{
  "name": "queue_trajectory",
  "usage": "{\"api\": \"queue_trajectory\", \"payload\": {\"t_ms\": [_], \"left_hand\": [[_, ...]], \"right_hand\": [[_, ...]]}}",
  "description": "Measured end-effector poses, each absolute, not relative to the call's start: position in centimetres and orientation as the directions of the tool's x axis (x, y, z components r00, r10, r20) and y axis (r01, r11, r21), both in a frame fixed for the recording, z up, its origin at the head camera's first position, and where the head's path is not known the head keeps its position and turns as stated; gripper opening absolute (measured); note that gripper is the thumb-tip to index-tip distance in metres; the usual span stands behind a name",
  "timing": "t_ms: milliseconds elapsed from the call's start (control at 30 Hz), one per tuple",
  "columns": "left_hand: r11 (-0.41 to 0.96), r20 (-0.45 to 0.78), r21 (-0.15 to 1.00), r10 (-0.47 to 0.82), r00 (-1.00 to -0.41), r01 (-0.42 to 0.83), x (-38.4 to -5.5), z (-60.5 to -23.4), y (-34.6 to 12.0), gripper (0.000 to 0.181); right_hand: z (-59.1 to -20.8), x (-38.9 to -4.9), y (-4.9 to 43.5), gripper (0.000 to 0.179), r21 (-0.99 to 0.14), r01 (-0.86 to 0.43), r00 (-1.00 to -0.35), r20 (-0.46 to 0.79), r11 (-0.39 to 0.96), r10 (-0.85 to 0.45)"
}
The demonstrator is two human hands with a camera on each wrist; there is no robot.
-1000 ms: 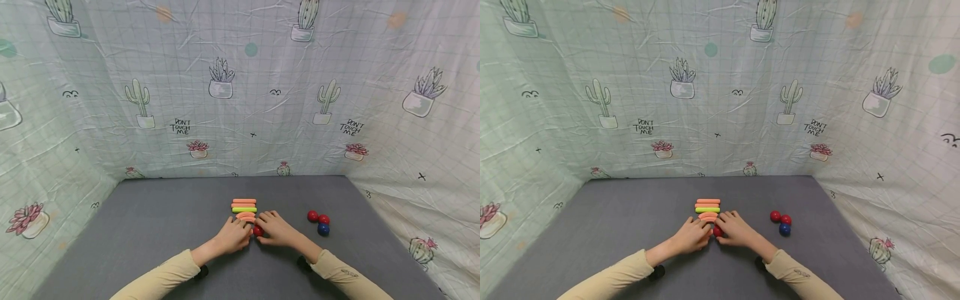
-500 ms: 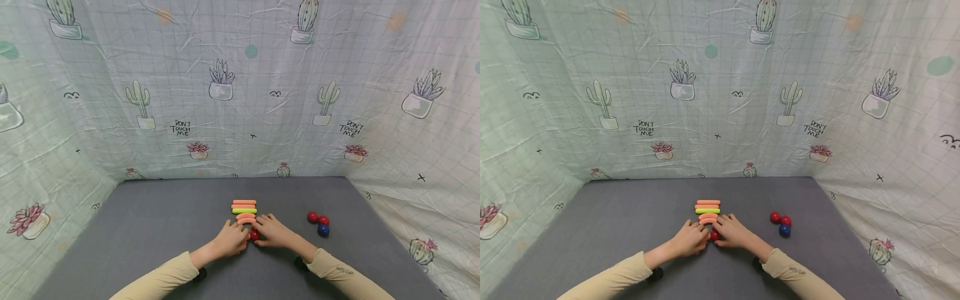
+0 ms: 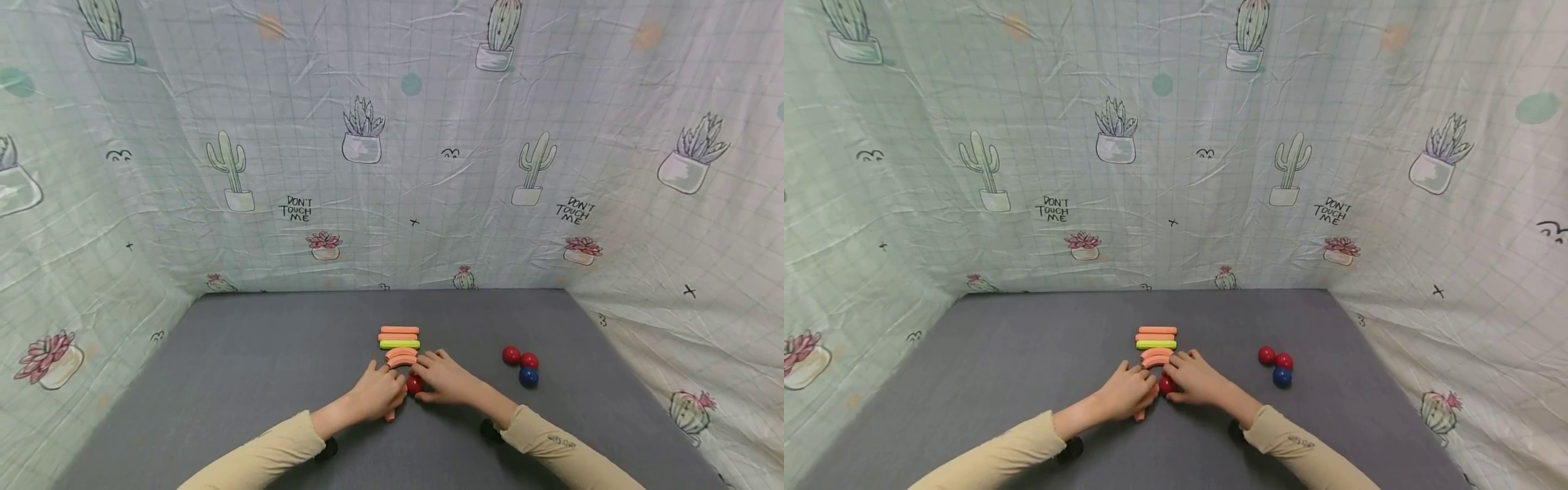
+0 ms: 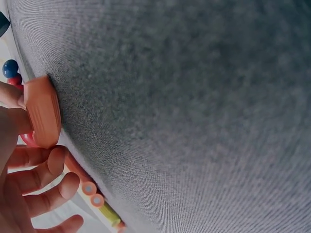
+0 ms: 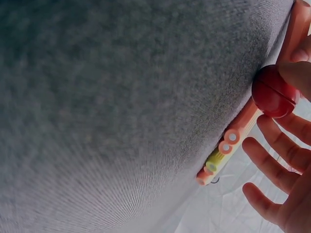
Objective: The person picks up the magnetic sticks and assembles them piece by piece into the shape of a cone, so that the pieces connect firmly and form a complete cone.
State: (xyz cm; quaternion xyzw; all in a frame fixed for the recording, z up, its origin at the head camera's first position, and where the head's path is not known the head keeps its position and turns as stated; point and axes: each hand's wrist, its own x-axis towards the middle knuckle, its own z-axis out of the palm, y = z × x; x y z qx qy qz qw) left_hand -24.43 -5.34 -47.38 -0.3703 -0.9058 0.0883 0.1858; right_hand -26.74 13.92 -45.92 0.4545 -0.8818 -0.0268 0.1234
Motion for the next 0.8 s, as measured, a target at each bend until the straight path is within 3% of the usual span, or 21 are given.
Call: {"api": "queue_trajectory", "payload": {"t_ms": [233, 467, 800], "left_hand": [[0.738, 0.229, -0.27, 0.673, -0.704, 0.618, -24.3, -47.2, -5.4, 0.023], [0.746, 0.22, -0.25, 0.664, -0.714, 0.617, -24.3, -47.1, -5.8, 0.024], [0.771, 0.266, -0.178, 0.636, -0.725, 0.611, -24.3, -46.8, -6.1, 0.021]], "right_hand": [[-45.8, -26.8, 14.3, 0.04, 0.126, -0.801, -0.554, 0.214, 0.585, -0.804], [-46.0, -27.3, 14.9, 0.035, 0.099, -0.809, -0.543, 0.25, 0.579, -0.801], [-45.9, -28.7, 14.8, 0.024, 0.172, -0.791, -0.51, 0.344, 0.587, -0.788]]}}
